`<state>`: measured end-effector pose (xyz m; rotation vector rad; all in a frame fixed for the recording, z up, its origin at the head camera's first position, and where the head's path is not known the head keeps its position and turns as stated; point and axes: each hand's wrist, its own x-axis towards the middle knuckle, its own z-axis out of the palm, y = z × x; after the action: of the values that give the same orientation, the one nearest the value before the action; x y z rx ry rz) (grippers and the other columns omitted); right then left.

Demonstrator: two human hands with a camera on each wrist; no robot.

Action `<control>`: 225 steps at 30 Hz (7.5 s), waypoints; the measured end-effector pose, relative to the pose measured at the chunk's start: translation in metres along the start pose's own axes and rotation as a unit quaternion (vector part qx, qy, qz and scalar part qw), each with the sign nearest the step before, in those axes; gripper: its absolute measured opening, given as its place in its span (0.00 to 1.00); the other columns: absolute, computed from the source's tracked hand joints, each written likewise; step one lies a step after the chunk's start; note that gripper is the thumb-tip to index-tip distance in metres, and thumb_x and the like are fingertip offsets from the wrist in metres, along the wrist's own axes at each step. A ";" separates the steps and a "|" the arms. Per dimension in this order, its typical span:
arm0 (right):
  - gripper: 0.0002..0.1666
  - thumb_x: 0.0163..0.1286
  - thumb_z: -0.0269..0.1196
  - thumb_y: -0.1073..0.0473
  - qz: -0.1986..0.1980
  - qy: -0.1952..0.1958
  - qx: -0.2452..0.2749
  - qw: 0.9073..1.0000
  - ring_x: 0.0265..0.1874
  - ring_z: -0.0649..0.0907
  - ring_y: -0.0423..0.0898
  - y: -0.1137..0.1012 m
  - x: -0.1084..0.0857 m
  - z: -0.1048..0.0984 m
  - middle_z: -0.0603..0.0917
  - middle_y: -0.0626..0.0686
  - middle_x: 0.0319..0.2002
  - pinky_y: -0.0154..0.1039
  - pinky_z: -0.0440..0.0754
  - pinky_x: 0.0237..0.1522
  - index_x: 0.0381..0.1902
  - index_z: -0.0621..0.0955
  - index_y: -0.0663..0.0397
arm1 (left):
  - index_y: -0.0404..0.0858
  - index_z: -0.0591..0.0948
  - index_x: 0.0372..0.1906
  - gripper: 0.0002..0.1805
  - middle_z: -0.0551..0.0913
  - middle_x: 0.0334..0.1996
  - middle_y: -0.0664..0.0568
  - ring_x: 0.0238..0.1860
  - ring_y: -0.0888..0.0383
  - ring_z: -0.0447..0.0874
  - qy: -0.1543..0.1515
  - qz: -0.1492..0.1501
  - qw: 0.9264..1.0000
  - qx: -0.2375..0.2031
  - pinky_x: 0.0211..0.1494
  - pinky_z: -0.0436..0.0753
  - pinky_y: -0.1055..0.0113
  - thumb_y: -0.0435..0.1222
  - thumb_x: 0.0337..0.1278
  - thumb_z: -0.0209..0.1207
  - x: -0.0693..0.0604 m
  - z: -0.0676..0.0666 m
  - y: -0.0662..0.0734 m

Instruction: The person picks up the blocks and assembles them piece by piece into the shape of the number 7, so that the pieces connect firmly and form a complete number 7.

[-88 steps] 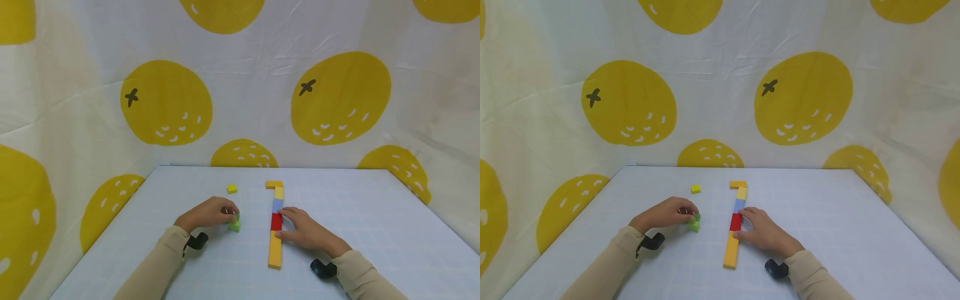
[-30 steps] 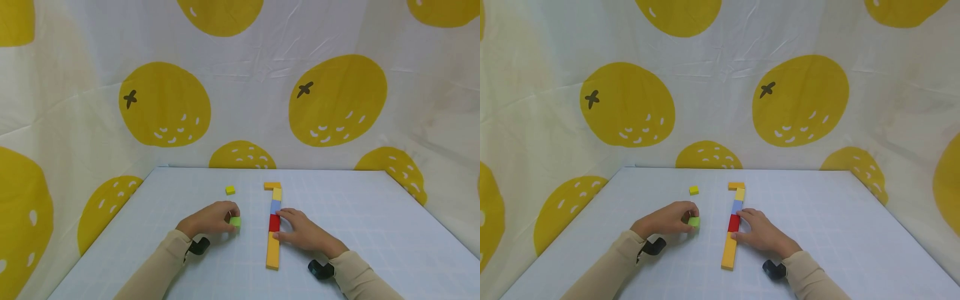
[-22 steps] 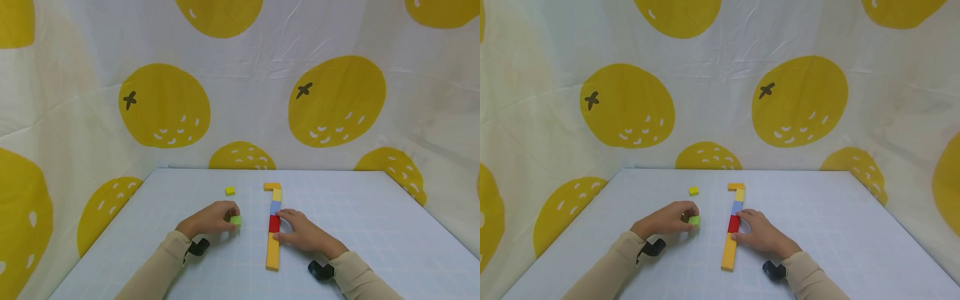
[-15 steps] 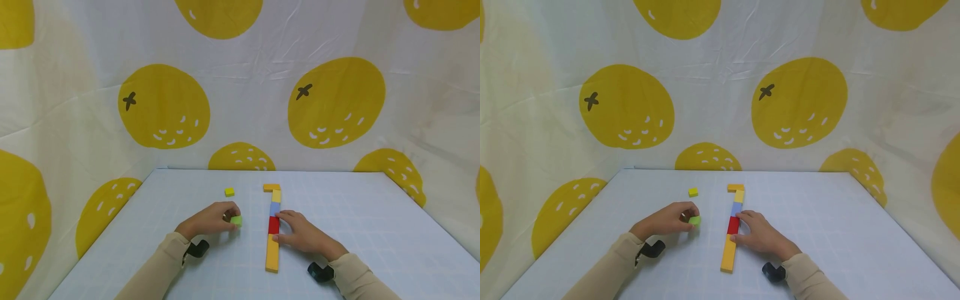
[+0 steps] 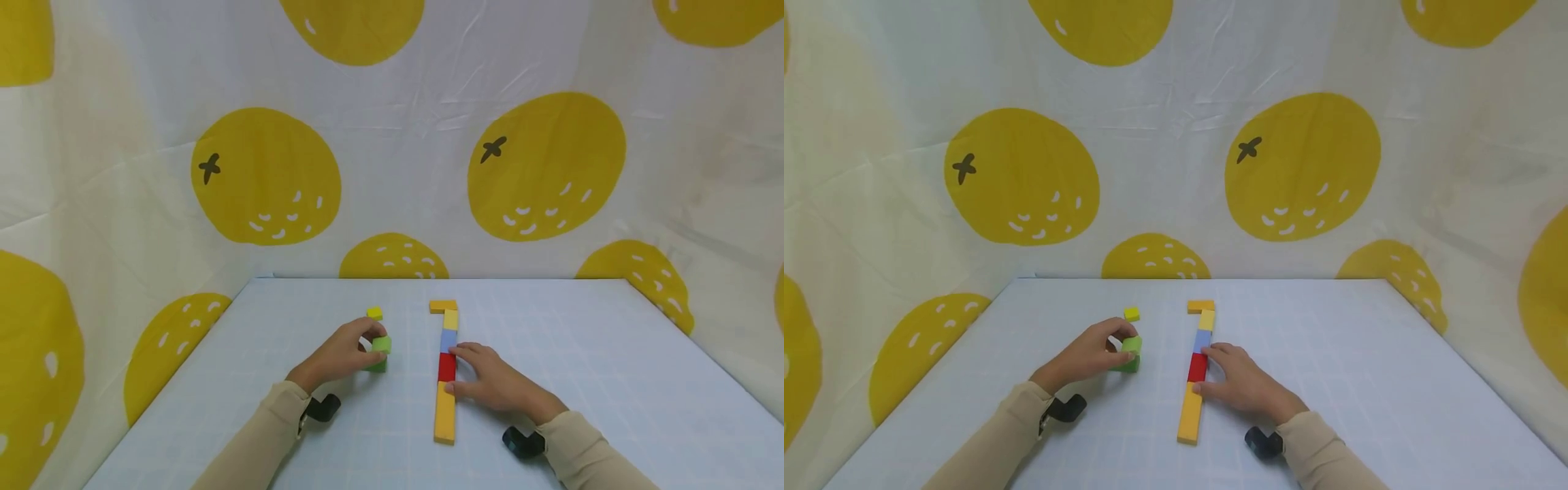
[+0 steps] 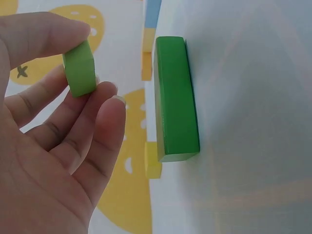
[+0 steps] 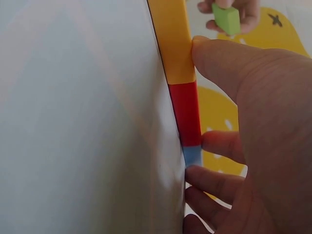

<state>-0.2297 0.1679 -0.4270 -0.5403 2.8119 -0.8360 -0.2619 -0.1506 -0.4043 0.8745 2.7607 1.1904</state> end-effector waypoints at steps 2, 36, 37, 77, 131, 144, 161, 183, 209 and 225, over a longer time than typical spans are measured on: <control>0.48 0.60 0.69 0.33 -0.004 0.002 -0.004 1.000 0.70 0.65 0.55 0.000 -0.001 0.002 0.66 0.54 0.72 0.61 0.71 0.64 0.73 0.70 0.45 | 0.42 0.80 0.52 0.17 0.79 0.45 0.59 0.48 0.60 0.78 0.003 0.001 1.000 -0.002 0.48 0.82 0.64 0.37 0.60 0.68 -0.001 0.001 -0.002; 0.50 0.59 0.69 0.31 0.008 0.001 -0.001 1.000 0.69 0.65 0.56 -0.001 -0.001 -0.003 0.66 0.55 0.72 0.61 0.71 0.64 0.73 0.70 0.46 | 0.45 0.81 0.53 0.16 0.81 0.43 0.62 0.46 0.61 0.78 -0.005 -0.031 0.999 0.020 0.51 0.80 0.65 0.43 0.62 0.67 0.040 0.016 0.006; 0.49 0.59 0.69 0.32 0.008 0.001 0.000 1.000 0.69 0.65 0.56 -0.001 -0.001 -0.002 0.66 0.55 0.72 0.62 0.71 0.64 0.73 0.70 0.46 | 0.45 0.82 0.53 0.16 0.81 0.43 0.62 0.46 0.61 0.78 -0.005 -0.032 0.999 0.020 0.51 0.80 0.64 0.43 0.62 0.67 0.041 0.016 0.006; 0.46 0.63 0.67 0.34 -0.017 0.008 -0.008 1.000 0.70 0.66 0.57 -0.001 -0.003 -0.002 0.68 0.56 0.71 0.62 0.68 0.66 0.72 0.71 0.50 | 0.48 0.83 0.53 0.17 0.82 0.47 0.61 0.49 0.59 0.80 -0.012 -0.091 0.996 -0.012 0.53 0.81 0.62 0.43 0.59 0.69 0.085 0.023 0.009; 0.46 0.61 0.69 0.34 0.003 0.010 -0.011 1.000 0.69 0.66 0.55 -0.002 0.000 0.001 0.69 0.54 0.70 0.60 0.71 0.64 0.72 0.72 0.46 | 0.43 0.83 0.55 0.17 0.82 0.52 0.52 0.52 0.52 0.77 0.031 -0.199 0.979 -0.035 0.62 0.77 0.55 0.39 0.61 0.67 0.119 0.045 0.002; 0.46 0.60 0.69 0.33 0.009 0.005 -0.005 1.000 0.69 0.67 0.54 -0.001 0.001 0.001 0.69 0.54 0.70 0.61 0.71 0.64 0.72 0.72 0.45 | 0.42 0.84 0.54 0.17 0.82 0.51 0.51 0.52 0.51 0.77 0.035 -0.198 0.978 -0.047 0.63 0.76 0.53 0.39 0.60 0.67 0.125 0.046 0.002; 0.45 0.61 0.68 0.33 -0.004 0.011 -0.011 1.000 0.68 0.67 0.54 0.000 0.001 0.002 0.69 0.53 0.70 0.59 0.72 0.64 0.71 0.72 0.46 | 0.43 0.83 0.56 0.18 0.81 0.48 0.52 0.49 0.51 0.76 0.053 -0.215 0.974 -0.053 0.59 0.78 0.54 0.37 0.60 0.67 0.134 0.048 -0.008; 0.46 0.60 0.69 0.32 0.013 0.008 -0.013 1.000 0.68 0.67 0.54 -0.004 0.000 0.001 0.69 0.53 0.70 0.59 0.73 0.62 0.71 0.72 0.44 | 0.43 0.83 0.56 0.18 0.81 0.47 0.52 0.48 0.51 0.76 0.053 -0.200 0.977 -0.058 0.58 0.78 0.55 0.36 0.61 0.67 0.139 0.050 -0.010; 0.46 0.60 0.69 0.32 0.014 0.008 -0.013 1.000 0.68 0.67 0.54 -0.002 0.001 0.003 0.69 0.53 0.70 0.60 0.73 0.62 0.71 0.72 0.44 | 0.41 0.84 0.55 0.17 0.80 0.45 0.52 0.48 0.51 0.75 0.058 -0.188 0.979 -0.057 0.58 0.77 0.56 0.35 0.60 0.66 0.140 0.051 -0.007; 0.46 0.59 0.69 0.32 0.009 0.012 -0.016 1.000 0.69 0.67 0.54 -0.002 0.001 0.002 0.69 0.53 0.70 0.60 0.73 0.63 0.71 0.72 0.43 | 0.42 0.84 0.54 0.17 0.82 0.48 0.51 0.49 0.52 0.76 0.060 -0.191 0.979 -0.036 0.60 0.77 0.55 0.35 0.59 0.67 0.144 0.052 -0.008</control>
<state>-0.2292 0.1646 -0.4276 -0.5119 2.8518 -0.8006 -0.3759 -0.0491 -0.4175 0.2526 2.7765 1.2889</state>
